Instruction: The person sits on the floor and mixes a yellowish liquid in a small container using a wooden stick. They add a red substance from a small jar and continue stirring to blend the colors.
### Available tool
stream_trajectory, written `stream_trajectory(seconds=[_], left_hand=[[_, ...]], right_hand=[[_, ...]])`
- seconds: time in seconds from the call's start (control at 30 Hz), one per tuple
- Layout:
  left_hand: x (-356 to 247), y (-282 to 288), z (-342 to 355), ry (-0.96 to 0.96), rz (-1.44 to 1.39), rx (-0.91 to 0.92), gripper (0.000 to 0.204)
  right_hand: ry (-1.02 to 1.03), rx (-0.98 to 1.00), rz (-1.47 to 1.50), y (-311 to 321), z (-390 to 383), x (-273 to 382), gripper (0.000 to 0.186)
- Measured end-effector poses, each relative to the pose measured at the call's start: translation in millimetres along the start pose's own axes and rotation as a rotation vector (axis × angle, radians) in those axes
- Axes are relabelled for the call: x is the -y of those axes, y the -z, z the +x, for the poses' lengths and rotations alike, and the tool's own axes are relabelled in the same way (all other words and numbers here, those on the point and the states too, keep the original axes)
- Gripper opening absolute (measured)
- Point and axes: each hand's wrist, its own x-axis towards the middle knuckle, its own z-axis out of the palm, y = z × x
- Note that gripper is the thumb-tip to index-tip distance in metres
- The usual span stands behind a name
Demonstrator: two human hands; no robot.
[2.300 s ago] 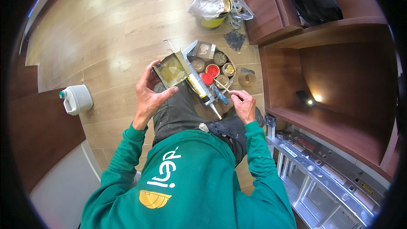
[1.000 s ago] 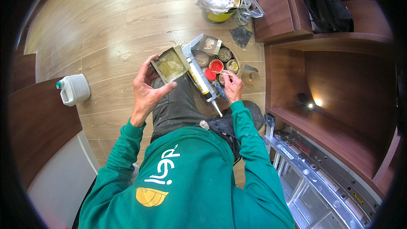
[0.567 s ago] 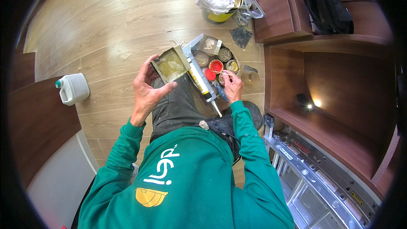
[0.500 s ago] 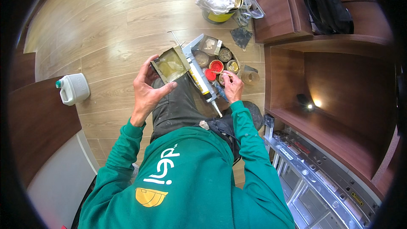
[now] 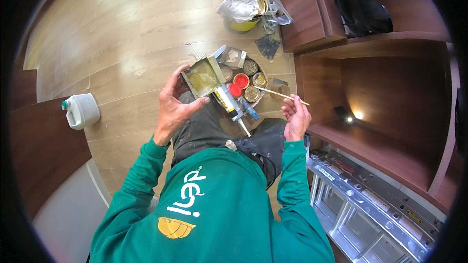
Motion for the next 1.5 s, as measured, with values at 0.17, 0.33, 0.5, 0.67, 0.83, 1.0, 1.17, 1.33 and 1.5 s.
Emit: stream_trajectory(seconds=[0.17,0.33,0.5,0.67,0.83,1.0,1.17,1.33,1.5], left_hand=[[-7.3,-11.3,-5.5,-0.07,-0.004,0.042,0.089],[-18.2,-23.0,-17.7,-0.119,0.001,0.064,0.091],[-29.8,-19.4,-32.6,-0.156,-0.012,0.072,0.088],[-35.6,2.8,-48.9,-0.174,0.038,0.023,0.086],[-28.6,25.4,-68.1,-0.175,0.006,-0.077,0.086],[-19.5,39.8,-77.8,-0.159,0.013,-0.131,0.086],[-17.3,40.7,-76.8,-0.145,0.009,-0.144,0.085],[-22.3,34.5,-69.7,-0.15,0.0,-0.125,0.084],[-24.8,29.5,-66.7,-0.139,-0.005,-0.11,0.084]], right_hand=[[-0.095,-0.007,0.249,20.3,-23.7,25.4,0.026],[-0.074,0.005,0.348,32.9,-42.9,30.2,0.027],[-0.025,0.033,0.345,42.7,-42.5,14.3,0.026],[-0.064,0.025,0.111,35.8,-11.8,-39.6,0.027],[-0.124,0.106,-0.022,18.5,23.7,-97.5,0.028],[-0.134,0.115,-0.031,8.2,50.0,-121.3,0.027],[-0.147,0.129,-0.078,2.9,56.2,-132.0,0.027],[-0.16,0.118,-0.07,2.0,56.3,-134.2,0.026],[-0.165,0.097,-0.084,4.5,57.3,-135.4,0.026]])
